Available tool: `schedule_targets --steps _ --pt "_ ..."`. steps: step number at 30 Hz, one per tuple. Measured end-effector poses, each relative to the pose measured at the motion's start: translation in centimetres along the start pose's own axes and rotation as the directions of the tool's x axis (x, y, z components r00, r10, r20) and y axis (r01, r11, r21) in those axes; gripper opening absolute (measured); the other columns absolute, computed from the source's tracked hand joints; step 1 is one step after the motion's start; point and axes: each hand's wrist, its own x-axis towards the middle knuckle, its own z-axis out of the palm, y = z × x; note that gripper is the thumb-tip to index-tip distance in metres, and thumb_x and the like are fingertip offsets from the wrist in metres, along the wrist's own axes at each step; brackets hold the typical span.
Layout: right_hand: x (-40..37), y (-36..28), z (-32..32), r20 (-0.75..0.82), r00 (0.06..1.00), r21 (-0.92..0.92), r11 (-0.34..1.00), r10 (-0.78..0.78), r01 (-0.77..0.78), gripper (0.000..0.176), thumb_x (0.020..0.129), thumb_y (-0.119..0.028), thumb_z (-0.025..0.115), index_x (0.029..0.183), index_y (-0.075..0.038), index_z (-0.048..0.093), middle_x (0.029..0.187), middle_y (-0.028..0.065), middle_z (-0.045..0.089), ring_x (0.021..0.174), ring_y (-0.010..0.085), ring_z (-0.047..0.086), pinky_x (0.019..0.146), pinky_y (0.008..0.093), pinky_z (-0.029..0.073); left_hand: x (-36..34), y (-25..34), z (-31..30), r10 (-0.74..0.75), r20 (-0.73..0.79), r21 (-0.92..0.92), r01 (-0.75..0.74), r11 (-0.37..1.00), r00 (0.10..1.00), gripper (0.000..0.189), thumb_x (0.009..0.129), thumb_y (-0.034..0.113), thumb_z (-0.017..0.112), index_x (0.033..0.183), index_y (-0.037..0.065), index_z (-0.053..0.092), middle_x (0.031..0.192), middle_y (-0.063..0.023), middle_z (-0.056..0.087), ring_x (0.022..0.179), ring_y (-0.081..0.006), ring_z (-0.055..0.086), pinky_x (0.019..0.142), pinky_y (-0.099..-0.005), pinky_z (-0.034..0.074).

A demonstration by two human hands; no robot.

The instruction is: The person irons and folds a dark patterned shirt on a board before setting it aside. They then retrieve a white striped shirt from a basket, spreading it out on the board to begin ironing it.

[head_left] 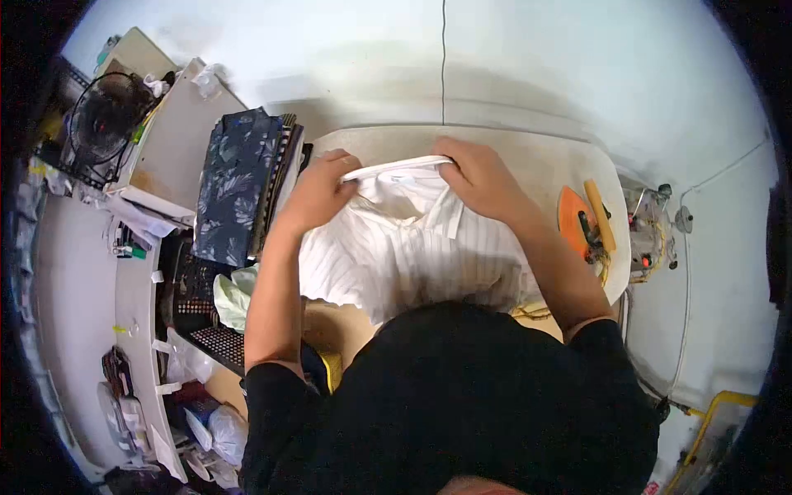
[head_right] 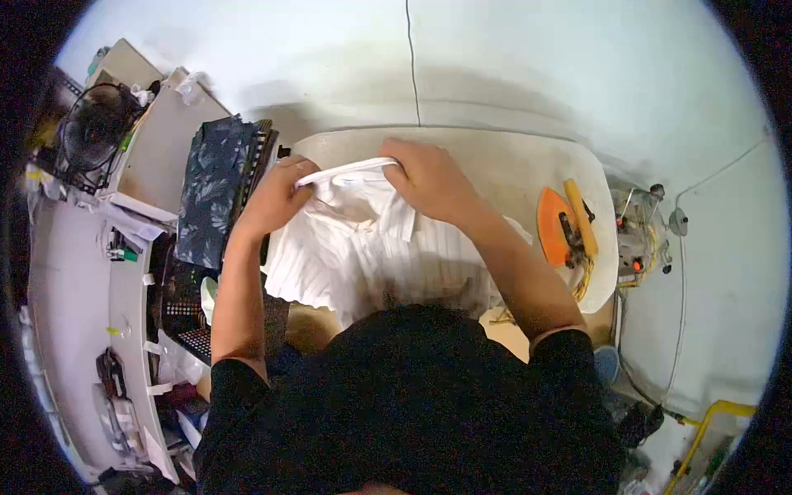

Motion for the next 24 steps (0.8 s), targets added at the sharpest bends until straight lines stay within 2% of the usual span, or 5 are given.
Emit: schedule_targets --steps 8,15,20,22,24 --pt "2.3 -0.8 -6.7 0.402 0.89 -0.021 0.969 -0.217 0.246 0.054 0.083 -0.039 0.073 0.121 -0.003 0.063 0.112 0.0181 0.068 0.106 0.0366 0.062 0.095 0.0439 0.047 -3.0 3.3 -7.6 -0.232 -0.336 -0.277 0.139 0.951 0.913 0.019 0.091 0.015 0.059 0.1 -0.002 0.057 0.086 -0.005 0.058 0.083 -0.0142 0.052 0.078 -0.0276 0.043" --pt "8.4 -9.1 -18.4 0.031 0.94 -0.496 0.811 -0.339 0.309 0.026 0.085 -0.024 0.07 0.098 -0.001 0.069 0.094 0.0109 0.07 0.086 0.0198 0.065 0.078 0.0335 0.052 -2.2 6.7 -17.5 -0.088 -0.251 0.296 0.163 0.941 0.964 0.044 0.08 0.012 0.072 0.12 0.0 0.061 0.102 -0.0214 0.069 0.09 -0.0254 0.069 0.081 -0.0372 0.051" --pt "10.0 -13.5 -23.4 -0.236 0.937 -0.666 0.745 -0.258 0.038 0.025 0.084 -0.029 0.068 0.09 -0.006 0.073 0.086 0.0136 0.072 0.074 0.0235 0.067 0.076 0.0409 0.055 -1.2 7.8 -27.4 -0.1 -0.661 0.56 0.578 0.593 0.743 0.041 0.089 0.03 0.065 0.118 0.001 0.064 0.097 -0.0224 0.069 0.086 -0.0273 0.067 0.081 -0.039 0.051" --pt "8.6 -14.0 -26.1 -0.296 0.871 -0.656 0.746 -0.392 0.113 0.028 0.088 -0.03 0.064 0.1 -0.006 0.07 0.097 0.0133 0.071 0.083 0.0236 0.066 0.08 0.0397 0.054 -0.5 14.5 -24.5 0.339 -0.749 0.473 0.101 0.876 0.57 0.023 0.092 -0.007 0.057 0.115 -0.009 0.055 0.101 -0.0135 0.065 0.093 -0.0216 0.066 0.08 -0.0327 0.057" --pt "9.1 -10.5 -28.2 -0.365 0.915 -0.444 0.896 -0.172 -0.008 0.031 0.086 -0.028 0.066 0.104 -0.002 0.069 0.1 0.0124 0.071 0.088 0.0228 0.066 0.082 0.0372 0.052 0.1 11.8 -26.1 0.224 -0.703 0.49 0.232 0.84 0.675 0.024 0.091 0.004 0.059 0.114 -0.005 0.058 0.098 -0.015 0.066 0.09 -0.0226 0.066 0.08 -0.0339 0.054"
